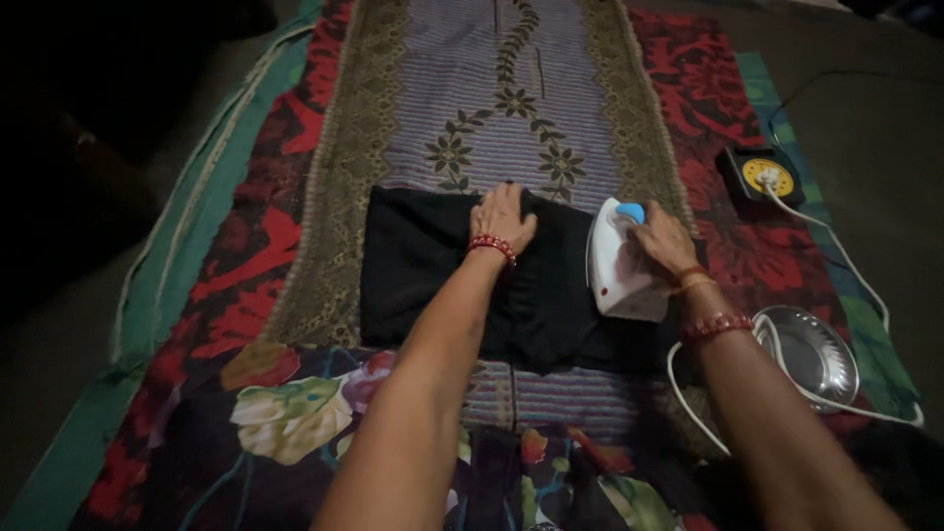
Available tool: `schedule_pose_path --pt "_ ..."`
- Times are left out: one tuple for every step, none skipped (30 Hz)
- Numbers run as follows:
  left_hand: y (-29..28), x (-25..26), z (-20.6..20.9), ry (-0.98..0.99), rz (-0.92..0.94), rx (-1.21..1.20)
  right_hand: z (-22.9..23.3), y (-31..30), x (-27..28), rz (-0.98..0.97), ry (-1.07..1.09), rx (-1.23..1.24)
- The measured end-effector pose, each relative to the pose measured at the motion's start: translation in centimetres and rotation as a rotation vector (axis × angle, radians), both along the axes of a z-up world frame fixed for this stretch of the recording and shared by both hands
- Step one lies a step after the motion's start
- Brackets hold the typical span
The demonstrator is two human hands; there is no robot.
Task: The person irons a black garment laid out on a patterned mat on the floor. They use a white electric iron to smooth the fabric, moving it back and forth across the surface. The person occasionally adjusts the garment with their hands to ensure even coverage.
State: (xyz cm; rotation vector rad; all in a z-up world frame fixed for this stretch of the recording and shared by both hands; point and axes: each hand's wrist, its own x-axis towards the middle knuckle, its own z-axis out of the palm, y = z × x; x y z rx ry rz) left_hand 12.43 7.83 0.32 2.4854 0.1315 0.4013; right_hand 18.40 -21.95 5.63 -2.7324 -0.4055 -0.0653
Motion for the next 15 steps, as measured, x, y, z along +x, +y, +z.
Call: schedule_pose_path --pt "-0.2 -0.1 0.2 0.049 -0.051 -0.002 -0.4 -0.1 0.7 -0.024 0.021 -0.01" --pt "-0.4 -0.1 0.0 0.099 -0.102 -0.005 -0.6 -0.1 1.3 -0.049 0.042 -0.021" --pt "-0.7 0.3 -0.2 0.144 -0.078 0.065 -0.8 0.5 1.9 -0.064 0.062 -0.027" --pt "-1.3 1.0 -0.6 0.19 -0.053 0.135 -1.1 0.9 1.8 -0.033 0.037 -0.038" --pt "-1.5 1.7 -0.9 0.232 -0.034 0.206 -1.2 1.0 1.4 -0.006 0.009 -0.048" --pt "-1.0 2.3 -1.4 0.254 -0.054 0.225 -1.1 1.3 1.0 0.02 -0.02 -0.058" --pt "-1.1 2.7 -1.8 0.275 -0.086 0.239 -0.8 1.3 0.2 0.058 -0.009 0.006" --pt "-1.2 2.9 -2.0 0.296 -0.118 0.253 -0.5 1.6 -0.5 0.095 0.001 0.07" --pt "-1.0 2.7 -2.3 0.249 -0.106 0.238 -0.3 2.2 -1.4 0.138 0.015 0.136" --pt "-0.9 2.1 -2.4 0.203 -0.094 0.223 0.1 2.6 -2.3 0.134 0.026 0.133" --pt "-0.9 1.7 -2.4 0.154 -0.083 0.209 0.6 2.9 -3.1 0.129 0.035 0.131" --pt "-1.3 1.2 -2.4 0.13 -0.093 0.228 1.1 3.1 -3.9 0.123 0.044 0.129" --pt "-1.3 0.8 -2.3 0.103 -0.094 0.248 1.5 3.6 -4.5 0.142 -0.006 0.127" --pt "-1.2 0.8 -2.3 0.077 -0.096 0.268 1.8 4.2 -5.2 0.16 -0.055 0.126" --pt "-1.2 1.0 -2.4 0.058 -0.1 0.254 2.1 4.7 -5.7 0.176 -0.104 0.124"
